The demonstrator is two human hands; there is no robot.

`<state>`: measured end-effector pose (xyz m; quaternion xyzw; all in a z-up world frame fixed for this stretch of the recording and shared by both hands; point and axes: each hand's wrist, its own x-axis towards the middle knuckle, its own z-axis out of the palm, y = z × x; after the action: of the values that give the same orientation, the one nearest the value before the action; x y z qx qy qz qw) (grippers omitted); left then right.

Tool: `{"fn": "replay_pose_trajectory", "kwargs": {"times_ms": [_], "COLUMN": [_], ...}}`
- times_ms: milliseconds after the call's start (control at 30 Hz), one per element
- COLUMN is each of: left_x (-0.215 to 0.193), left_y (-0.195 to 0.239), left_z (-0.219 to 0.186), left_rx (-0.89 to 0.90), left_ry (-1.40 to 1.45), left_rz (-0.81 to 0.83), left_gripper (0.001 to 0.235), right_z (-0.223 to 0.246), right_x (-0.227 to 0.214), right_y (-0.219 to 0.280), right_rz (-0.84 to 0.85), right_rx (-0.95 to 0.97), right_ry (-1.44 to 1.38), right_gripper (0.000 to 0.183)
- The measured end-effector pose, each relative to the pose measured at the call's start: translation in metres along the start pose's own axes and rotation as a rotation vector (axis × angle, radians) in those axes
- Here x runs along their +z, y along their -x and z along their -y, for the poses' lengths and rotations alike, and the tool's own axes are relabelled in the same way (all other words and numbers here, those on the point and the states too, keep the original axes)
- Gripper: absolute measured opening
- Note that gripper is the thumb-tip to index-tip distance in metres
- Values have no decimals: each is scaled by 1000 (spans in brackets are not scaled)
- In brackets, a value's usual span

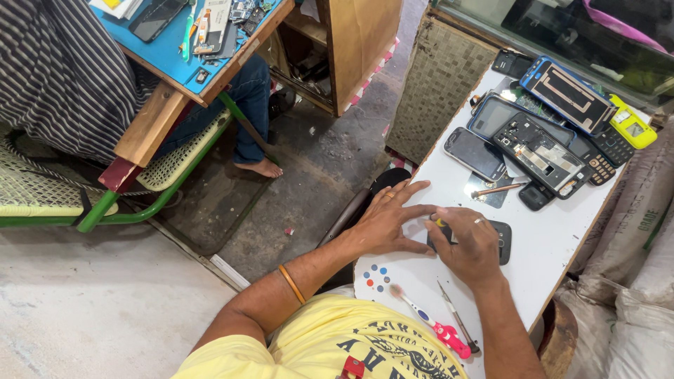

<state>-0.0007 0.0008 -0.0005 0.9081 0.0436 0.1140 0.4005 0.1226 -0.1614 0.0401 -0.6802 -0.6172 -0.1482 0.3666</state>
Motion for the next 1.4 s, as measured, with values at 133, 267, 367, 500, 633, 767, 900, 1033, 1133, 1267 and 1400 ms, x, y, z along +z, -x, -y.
{"fn": "replay_pose_trajectory", "kwargs": {"times_ms": [133, 267, 367, 500, 633, 767, 900, 1033, 1133, 1267, 1400], "left_x": [-1, -1, -1, -1, 0, 0, 0, -2, -2, 0, 1], "left_y": [1, -1, -1, -2, -1, -2, -1, -1, -1, -1, -1], "left_z": [-1, -1, -1, -2, -2, -1, -1, -2, -2, -1, 0], "left_rx": [-9, -25, -21, -24, -21, -24, 2, -22, -21, -28, -33], "left_ry": [-10, 6, 8, -14, -4, -4, -15, -13, -5, 1, 11], "left_rz": [6, 16, 12, 16, 6, 5, -7, 15, 10, 9, 14], "left_gripper": [82, 81, 82, 83, 83, 83, 82, 82, 83, 84, 83], "right_z": [-3, -8, -12, -12, -8, -5, -6, -10, -12, -13, -12], "right_x": [-3, 0, 1, 3, -5, -3, -2, -4, -6, -7, -2], "right_y": [1, 7, 10, 9, 6, 2, 5, 5, 3, 2, 8], "right_rz": [-9, -57, -105, -161, -120, -146, -180, -185, -124, -56, -104], "right_rx": [91, 88, 122, 142, 81, 53, 121, 113, 56, 24, 94], "right_ry": [-92, 2, -37, -31, -97, -137, -70, -89, -136, -222, -100], "right_gripper": [54, 53, 53, 56, 53, 50, 52, 56, 57, 53, 55]}}
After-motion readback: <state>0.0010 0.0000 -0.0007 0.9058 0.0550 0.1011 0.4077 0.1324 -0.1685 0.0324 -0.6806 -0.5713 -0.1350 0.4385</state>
